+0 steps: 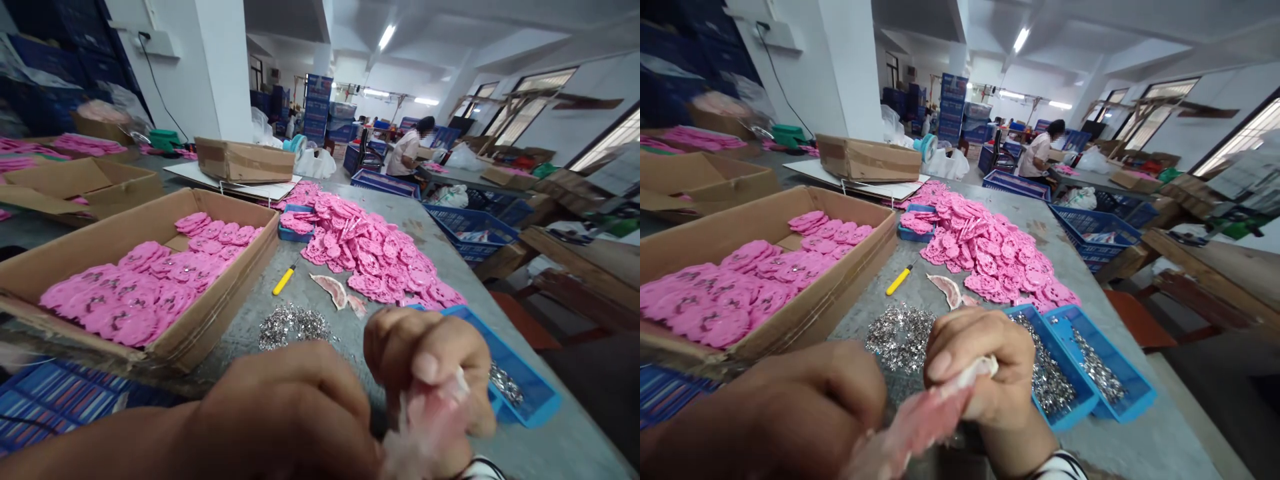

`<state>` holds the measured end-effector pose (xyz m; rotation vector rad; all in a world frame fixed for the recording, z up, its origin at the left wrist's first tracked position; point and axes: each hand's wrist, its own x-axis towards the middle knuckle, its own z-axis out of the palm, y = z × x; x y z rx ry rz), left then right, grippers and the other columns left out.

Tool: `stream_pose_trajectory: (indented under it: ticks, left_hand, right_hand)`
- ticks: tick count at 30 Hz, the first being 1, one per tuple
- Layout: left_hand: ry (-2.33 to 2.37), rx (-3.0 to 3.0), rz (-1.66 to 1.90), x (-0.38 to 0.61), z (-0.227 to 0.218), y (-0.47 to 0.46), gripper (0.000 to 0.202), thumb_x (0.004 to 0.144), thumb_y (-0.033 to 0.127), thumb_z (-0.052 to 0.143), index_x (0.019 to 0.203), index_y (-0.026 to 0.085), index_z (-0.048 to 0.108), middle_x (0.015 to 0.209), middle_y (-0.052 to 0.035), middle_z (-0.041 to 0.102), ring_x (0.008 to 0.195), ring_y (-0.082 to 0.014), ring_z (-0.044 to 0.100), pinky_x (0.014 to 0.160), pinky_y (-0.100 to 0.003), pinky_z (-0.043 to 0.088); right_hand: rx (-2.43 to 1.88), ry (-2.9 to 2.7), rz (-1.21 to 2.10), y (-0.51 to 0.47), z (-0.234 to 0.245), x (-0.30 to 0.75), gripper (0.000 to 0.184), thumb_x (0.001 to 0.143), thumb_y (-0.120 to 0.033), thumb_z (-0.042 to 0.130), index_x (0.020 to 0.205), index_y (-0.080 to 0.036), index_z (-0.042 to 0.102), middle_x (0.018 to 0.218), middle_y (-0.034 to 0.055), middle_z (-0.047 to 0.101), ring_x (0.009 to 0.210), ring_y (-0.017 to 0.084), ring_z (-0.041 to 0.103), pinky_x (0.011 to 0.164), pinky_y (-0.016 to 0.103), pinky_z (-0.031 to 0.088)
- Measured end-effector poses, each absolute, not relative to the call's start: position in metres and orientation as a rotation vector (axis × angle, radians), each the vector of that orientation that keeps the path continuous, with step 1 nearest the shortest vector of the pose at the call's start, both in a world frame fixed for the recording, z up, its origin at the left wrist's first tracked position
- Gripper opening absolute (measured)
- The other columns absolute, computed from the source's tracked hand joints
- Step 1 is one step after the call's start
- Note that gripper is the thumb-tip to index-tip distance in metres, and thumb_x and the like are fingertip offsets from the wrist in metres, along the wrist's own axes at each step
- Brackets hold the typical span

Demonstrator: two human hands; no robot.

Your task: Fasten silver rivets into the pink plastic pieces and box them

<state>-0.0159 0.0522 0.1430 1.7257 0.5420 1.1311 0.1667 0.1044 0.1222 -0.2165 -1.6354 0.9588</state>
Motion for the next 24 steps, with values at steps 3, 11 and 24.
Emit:
stream_pose_trajectory:
  ticks: [3, 11, 24]
  left_hand:
    - [0.687, 1.539, 1.224, -0.009, 0.141, 0.066, 0.007, 0.081, 0.019, 0.064, 0.076, 0.019, 0.068, 0.071, -0.0025, 0.063, 0.063, -0.0104, 0.055, 0.059, -0.021, 0.045]
    - [0.738, 0.979, 1.258, -0.001, 0.125, 0.094, 0.038, 0.076, 0.048, 0.069, 0.091, 0.017, 0.054, 0.074, 0.0002, 0.057, 0.052, -0.0051, 0.041, 0.041, -0.016, 0.024]
    - [0.857, 0.875, 1.276, -0.004, 0.119, 0.111, 0.027, 0.079, 0.037, 0.067, 0.075, 0.014, 0.055, 0.059, 0.0028, 0.055, 0.044, -0.0015, 0.035, 0.038, -0.014, 0.018]
  right_hand:
    - [-0.266, -1.477, 1.008, 0.122, 0.116, 0.166, 0.013, 0.083, -0.036, 0.066, 0.089, -0.024, 0.068, 0.054, -0.0006, 0.062, 0.037, 0.01, 0.049, 0.036, 0.022, 0.038]
    - [-0.667, -1.393, 1.145, 0.141, 0.111, 0.152, 0.024, 0.082, -0.041, 0.067, 0.087, -0.018, 0.061, 0.054, -0.0035, 0.059, 0.041, 0.006, 0.045, 0.039, 0.018, 0.036]
    - [-0.652, -1.593, 1.204, 0.157, 0.103, 0.157, 0.024, 0.086, -0.041, 0.063, 0.086, -0.017, 0.059, 0.06, -0.002, 0.062, 0.045, 0.006, 0.049, 0.042, 0.017, 0.039]
